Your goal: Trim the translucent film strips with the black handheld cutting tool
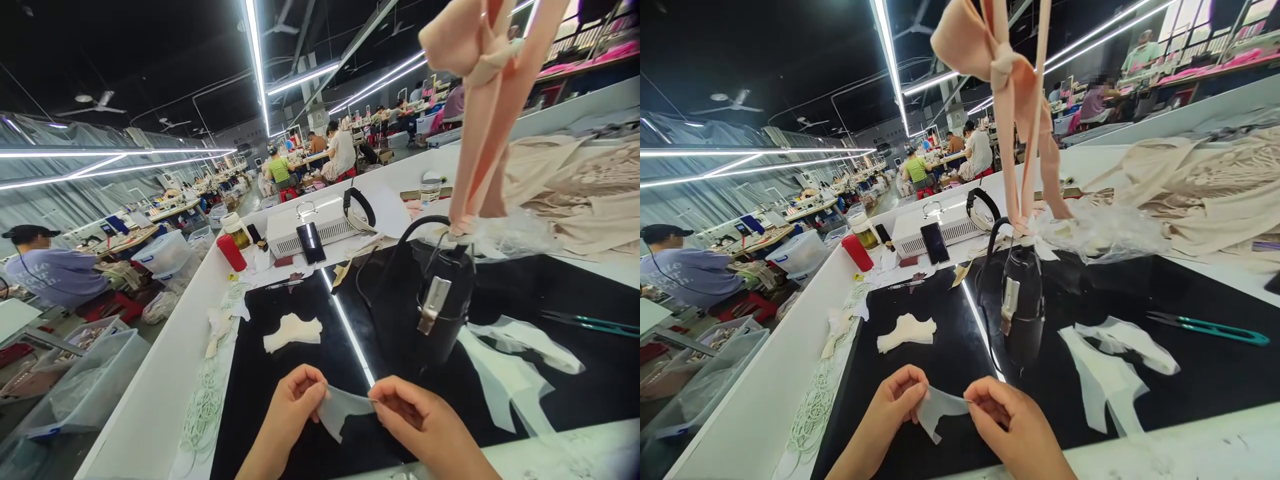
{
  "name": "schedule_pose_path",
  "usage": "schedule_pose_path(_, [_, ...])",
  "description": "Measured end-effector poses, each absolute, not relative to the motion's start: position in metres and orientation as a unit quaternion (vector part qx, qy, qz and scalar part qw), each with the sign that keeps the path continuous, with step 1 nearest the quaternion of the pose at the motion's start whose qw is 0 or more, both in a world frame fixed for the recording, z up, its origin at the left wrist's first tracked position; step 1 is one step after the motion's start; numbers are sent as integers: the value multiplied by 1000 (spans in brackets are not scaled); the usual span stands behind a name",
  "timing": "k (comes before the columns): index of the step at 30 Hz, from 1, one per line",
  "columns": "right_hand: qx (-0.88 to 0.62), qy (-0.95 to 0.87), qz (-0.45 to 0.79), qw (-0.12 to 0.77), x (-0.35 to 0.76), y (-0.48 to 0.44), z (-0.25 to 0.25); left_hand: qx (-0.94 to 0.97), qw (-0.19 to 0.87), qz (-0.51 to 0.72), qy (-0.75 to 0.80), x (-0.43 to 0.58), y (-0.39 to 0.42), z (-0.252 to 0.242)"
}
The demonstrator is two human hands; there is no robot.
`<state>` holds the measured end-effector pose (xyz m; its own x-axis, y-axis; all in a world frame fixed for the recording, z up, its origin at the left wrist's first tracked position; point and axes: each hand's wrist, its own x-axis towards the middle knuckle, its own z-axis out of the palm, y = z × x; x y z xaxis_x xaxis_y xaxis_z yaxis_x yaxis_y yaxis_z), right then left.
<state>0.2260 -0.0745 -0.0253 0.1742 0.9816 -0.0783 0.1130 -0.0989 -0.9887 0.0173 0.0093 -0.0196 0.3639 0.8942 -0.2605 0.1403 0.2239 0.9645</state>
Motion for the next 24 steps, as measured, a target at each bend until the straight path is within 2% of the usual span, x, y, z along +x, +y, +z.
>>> schedule_pose_path(6, [-573,-491,426,500,220,-77,-33,569,590,288,495,13,17,-25])
schedule_pose_path(12, [-595,-572,333,457,229,-79,-48,623,534,272,503,24,17,-20])
schedule_pose_path(18, [-596,-675,170,400,251,-81,-65,691,429,310,492,31,13,-21])
schedule_pose_path(20, [-597,-696,134,375,261,-85,-61,765,335,308,456,24,14,-28])
schedule_pose_path(24, [-638,-685,77,342,295,-96,-46,828,248,321,388,8,26,-52])
